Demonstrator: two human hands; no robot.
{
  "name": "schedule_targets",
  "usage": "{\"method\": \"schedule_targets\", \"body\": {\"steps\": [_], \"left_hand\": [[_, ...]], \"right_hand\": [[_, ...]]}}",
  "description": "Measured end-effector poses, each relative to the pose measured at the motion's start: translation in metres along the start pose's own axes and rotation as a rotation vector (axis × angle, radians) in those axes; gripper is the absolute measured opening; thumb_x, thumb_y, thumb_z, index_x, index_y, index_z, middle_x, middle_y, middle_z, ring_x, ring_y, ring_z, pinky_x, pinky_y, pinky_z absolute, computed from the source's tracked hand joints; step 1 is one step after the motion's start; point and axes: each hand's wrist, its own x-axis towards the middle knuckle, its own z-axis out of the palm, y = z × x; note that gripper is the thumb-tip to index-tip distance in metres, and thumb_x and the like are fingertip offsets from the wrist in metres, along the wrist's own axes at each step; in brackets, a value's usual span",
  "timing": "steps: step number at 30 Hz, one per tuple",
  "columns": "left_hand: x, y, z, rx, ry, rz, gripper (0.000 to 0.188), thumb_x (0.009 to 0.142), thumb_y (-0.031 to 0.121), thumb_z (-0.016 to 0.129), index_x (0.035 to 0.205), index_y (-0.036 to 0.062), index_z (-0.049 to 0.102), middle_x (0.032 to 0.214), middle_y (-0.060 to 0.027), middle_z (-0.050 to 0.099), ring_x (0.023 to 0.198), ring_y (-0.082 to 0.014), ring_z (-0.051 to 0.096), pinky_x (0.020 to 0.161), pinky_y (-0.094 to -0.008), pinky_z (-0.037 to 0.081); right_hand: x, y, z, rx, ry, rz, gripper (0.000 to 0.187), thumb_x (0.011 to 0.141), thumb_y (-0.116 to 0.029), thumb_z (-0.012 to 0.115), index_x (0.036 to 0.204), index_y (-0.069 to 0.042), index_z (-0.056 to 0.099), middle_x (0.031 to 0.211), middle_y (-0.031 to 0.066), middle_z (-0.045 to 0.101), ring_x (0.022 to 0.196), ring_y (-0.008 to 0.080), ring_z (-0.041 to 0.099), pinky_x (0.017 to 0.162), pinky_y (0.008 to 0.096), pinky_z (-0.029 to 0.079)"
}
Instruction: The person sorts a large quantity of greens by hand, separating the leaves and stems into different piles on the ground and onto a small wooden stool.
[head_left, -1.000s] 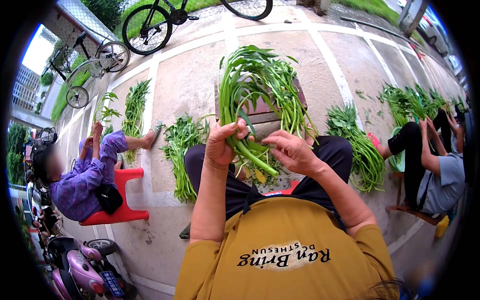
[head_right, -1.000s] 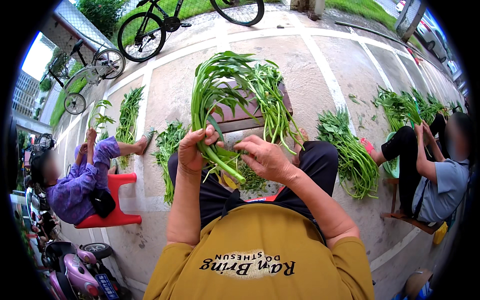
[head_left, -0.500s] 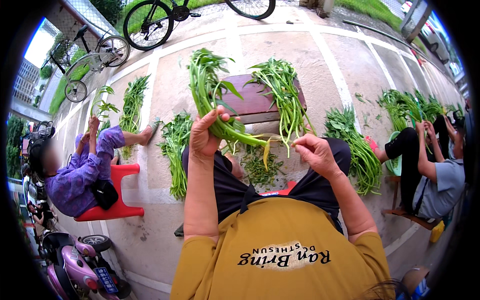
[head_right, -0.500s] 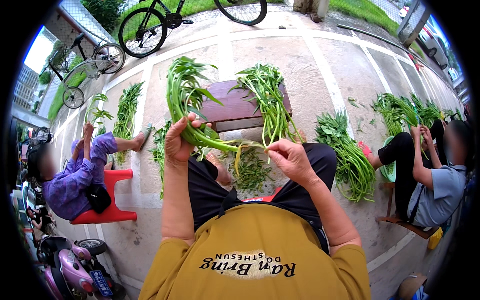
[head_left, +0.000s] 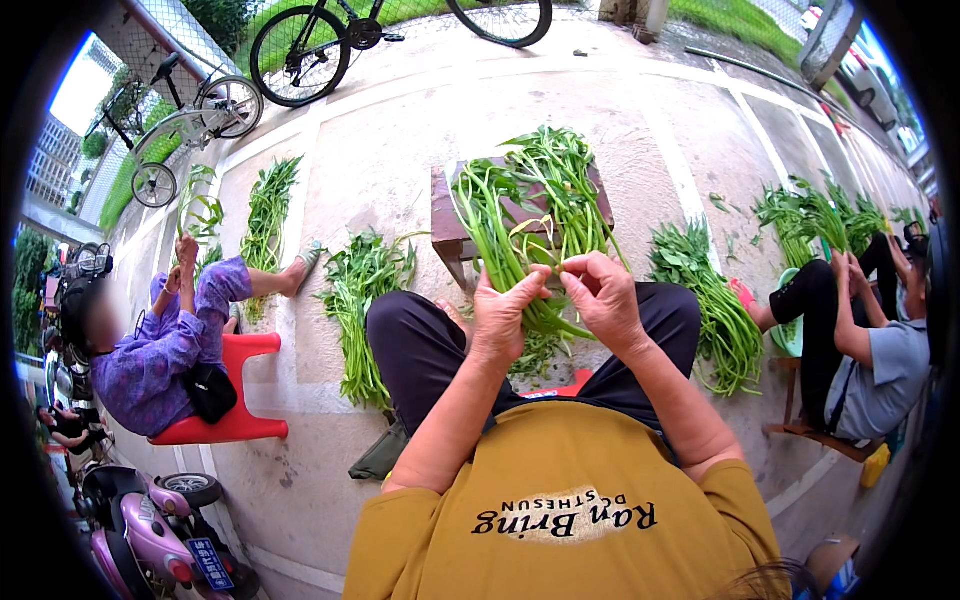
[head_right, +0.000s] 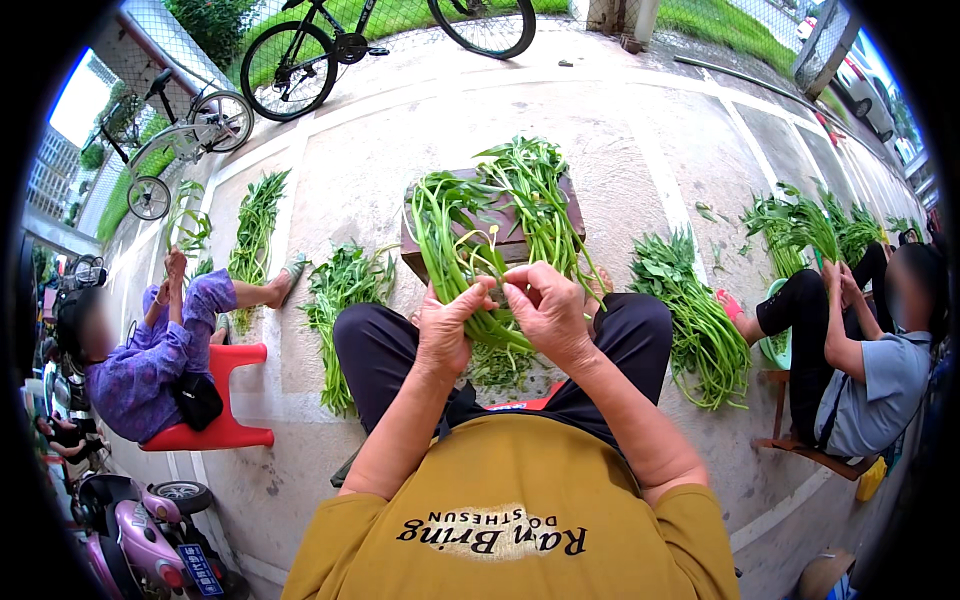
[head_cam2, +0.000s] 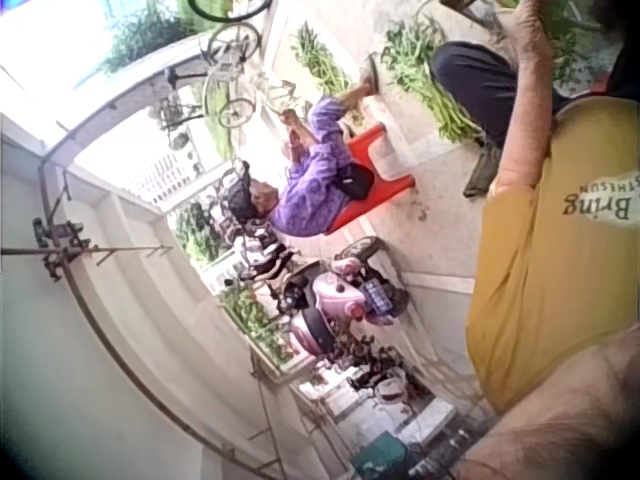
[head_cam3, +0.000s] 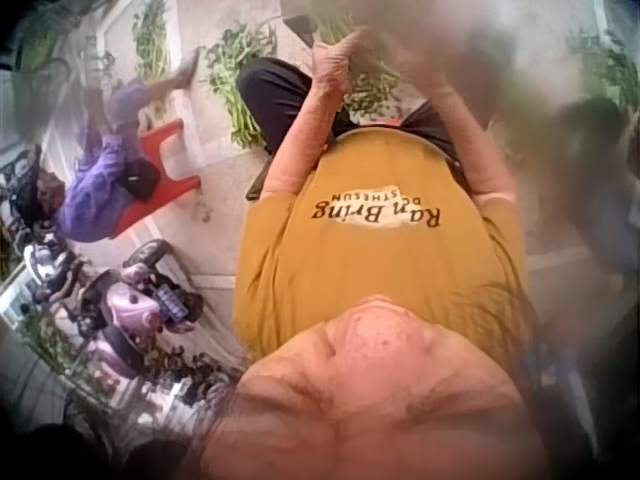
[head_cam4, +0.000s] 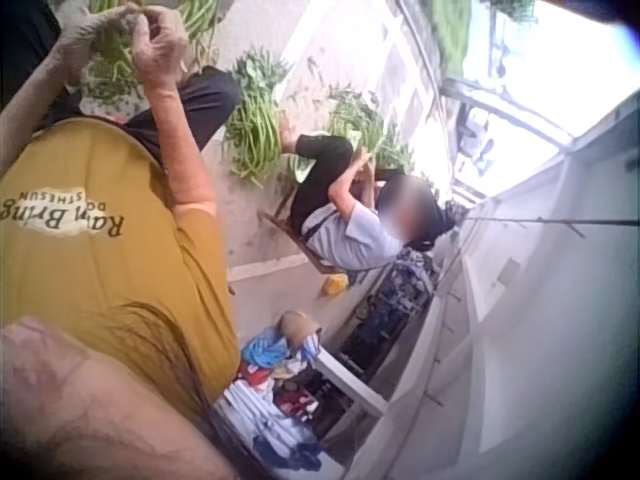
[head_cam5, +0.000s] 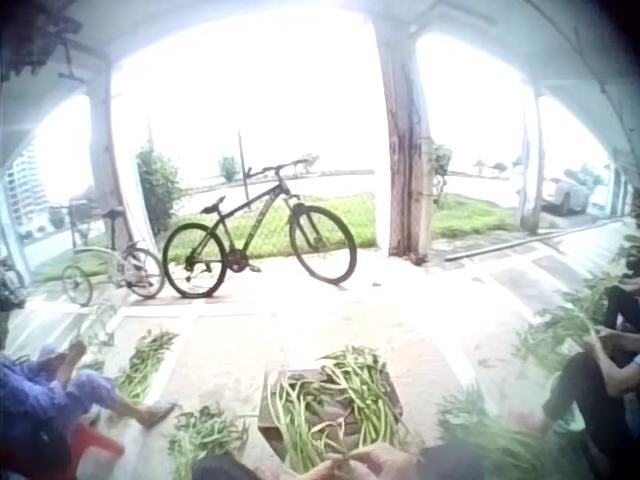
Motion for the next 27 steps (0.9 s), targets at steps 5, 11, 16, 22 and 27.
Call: {"method": "schedule_targets", "body": {"steps": [5, 11, 16, 22, 27], "left_hand": [[0.0, -0.011, 0.008, -0.012, 0.028, 0.102, 0.028, 0.08, 0.0, 0.069, 0.103, 0.0065, 0.055, 0.088, -0.0041, 0.064, 0.073, -0.0117, 0.061, 0.067, -0.0246, 0.051], [0.0, -0.006, 0.008, 0.059, 0.048, 0.116, 0.026, 0.078, -0.002, 0.069, 0.099, 0.0056, 0.056, 0.084, -0.0039, 0.063, 0.071, -0.0121, 0.06, 0.065, -0.0251, 0.049], [0.007, 0.021, -0.007, 0.123, -0.021, 0.03, 0.03, 0.077, 0.0, 0.068, 0.104, 0.0021, 0.056, 0.083, -0.0062, 0.064, 0.065, -0.0104, 0.058, 0.063, -0.0242, 0.049], [0.013, 0.062, -0.019, 0.339, -0.158, -0.1, 0.042, 0.072, 0.004, 0.071, 0.11, 0.0006, 0.054, 0.081, -0.0051, 0.062, 0.062, -0.0088, 0.055, 0.059, -0.0215, 0.048], [0.012, 0.083, -0.017, 0.414, -0.25, -0.185, 0.051, 0.069, 0.002, 0.071, 0.117, 0.0024, 0.053, 0.082, -0.0041, 0.062, 0.066, -0.0107, 0.058, 0.059, -0.0221, 0.047]], "right_hand": [[-0.006, 0.002, 0.01, -0.029, -0.014, -0.035, 0.011, 0.079, -0.003, 0.065, 0.09, -0.002, 0.062, 0.076, 0.0061, 0.059, 0.056, 0.012, 0.057, 0.051, 0.0246, 0.045], [-0.01, 0.005, 0.006, -0.108, -0.085, -0.033, 0.015, 0.079, -0.003, 0.065, 0.093, -0.003, 0.063, 0.076, 0.0064, 0.058, 0.057, 0.0135, 0.056, 0.053, 0.0257, 0.045], [-0.008, -0.004, -0.004, -0.021, -0.16, -0.031, 0.019, 0.081, -0.002, 0.063, 0.1, -0.003, 0.063, 0.083, 0.0069, 0.056, 0.061, 0.012, 0.055, 0.056, 0.0248, 0.045], [0.003, 0.002, -0.02, 0.034, -0.045, -0.043, 0.032, 0.081, 0.001, 0.061, 0.113, -0.003, 0.057, 0.09, 0.0038, 0.054, 0.058, 0.007, 0.048, 0.055, 0.0214, 0.042], [0.007, -0.002, -0.01, 0.012, -0.082, -0.077, 0.033, 0.082, 0.002, 0.061, 0.115, -0.004, 0.057, 0.09, 0.0011, 0.053, 0.057, 0.0039, 0.043, 0.053, 0.0188, 0.039]]}}
